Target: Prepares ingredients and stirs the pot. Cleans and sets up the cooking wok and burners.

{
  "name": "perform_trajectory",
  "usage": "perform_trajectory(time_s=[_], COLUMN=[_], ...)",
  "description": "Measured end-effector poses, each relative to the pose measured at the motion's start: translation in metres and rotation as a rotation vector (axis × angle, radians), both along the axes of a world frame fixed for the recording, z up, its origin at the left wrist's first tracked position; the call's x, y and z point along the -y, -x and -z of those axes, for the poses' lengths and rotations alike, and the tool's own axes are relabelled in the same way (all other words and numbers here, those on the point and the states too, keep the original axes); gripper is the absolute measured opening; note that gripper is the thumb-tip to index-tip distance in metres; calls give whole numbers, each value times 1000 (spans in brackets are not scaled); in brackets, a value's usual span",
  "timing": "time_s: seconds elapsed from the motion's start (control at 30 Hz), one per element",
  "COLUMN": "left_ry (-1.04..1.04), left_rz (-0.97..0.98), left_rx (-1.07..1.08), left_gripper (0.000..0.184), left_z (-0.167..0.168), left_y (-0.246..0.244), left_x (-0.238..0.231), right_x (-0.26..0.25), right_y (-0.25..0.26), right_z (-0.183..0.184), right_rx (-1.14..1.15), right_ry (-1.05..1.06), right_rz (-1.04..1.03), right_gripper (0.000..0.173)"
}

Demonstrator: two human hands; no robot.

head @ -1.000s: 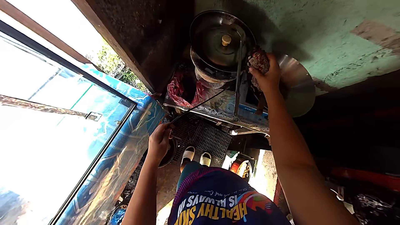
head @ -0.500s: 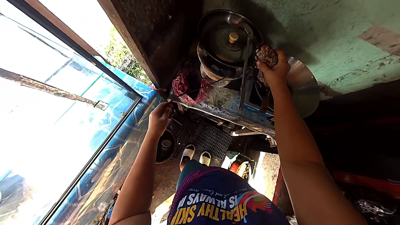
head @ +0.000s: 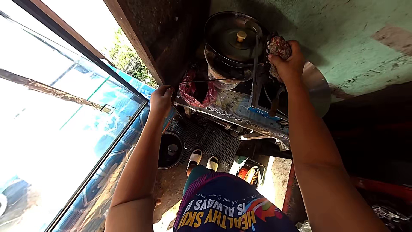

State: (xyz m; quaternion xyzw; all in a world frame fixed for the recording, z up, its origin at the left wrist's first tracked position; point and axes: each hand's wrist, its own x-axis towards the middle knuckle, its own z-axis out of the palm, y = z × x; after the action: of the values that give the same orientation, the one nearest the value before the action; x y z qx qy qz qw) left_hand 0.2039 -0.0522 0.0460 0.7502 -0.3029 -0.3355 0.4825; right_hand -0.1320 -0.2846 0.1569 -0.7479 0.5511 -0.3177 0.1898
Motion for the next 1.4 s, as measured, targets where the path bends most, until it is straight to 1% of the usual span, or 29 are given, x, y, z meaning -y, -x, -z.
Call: perform_trajectory(time_s=[0.17,0.3,0.4,0.47,0.6,0.8,0.93,1.1,1.2,1.33,1.4], left_ry=[111,239,312,347,307,197,152,179,230,236,242], left_rz=[-128,-169,-176,-179,-155,-158,-203,-324,-411,-397,-400], left_rx=[-22,-84,-43,25,186,280,329,330,394,424,432], left_gripper=[26,23,22,22,27,32,32,33,32,32,31], left_z=[-5,-21,-33,-35,-29,-11,-11,-9,4,6,4], left_y=[11,18,16,17,27,35,47,44,38,49,50], left_x=[7,-3,-10,-13,-15,16,38,46,55,71,72], right_x=[1,8,11,11,9,8,6,4,3,2,1], right_y=[-1,-1,-3,-5,-4,-3,-3,-1,0,0,0], right_z=[-3,-10,-16,-18,-15,-12,-11,-7,-3,1,1], right_rx=[-8,-4,-18,-24,-24,3,18,18,13,8,7], right_ry=[9,-3,-2,-1,12,14,13,4,5,14,11], right_rz=[-7,-15,-21,-25,-35,-41,-44,-29,-19,-9,-11], right_gripper=[63,62,62,61,60,61,62,63,64,63,63])
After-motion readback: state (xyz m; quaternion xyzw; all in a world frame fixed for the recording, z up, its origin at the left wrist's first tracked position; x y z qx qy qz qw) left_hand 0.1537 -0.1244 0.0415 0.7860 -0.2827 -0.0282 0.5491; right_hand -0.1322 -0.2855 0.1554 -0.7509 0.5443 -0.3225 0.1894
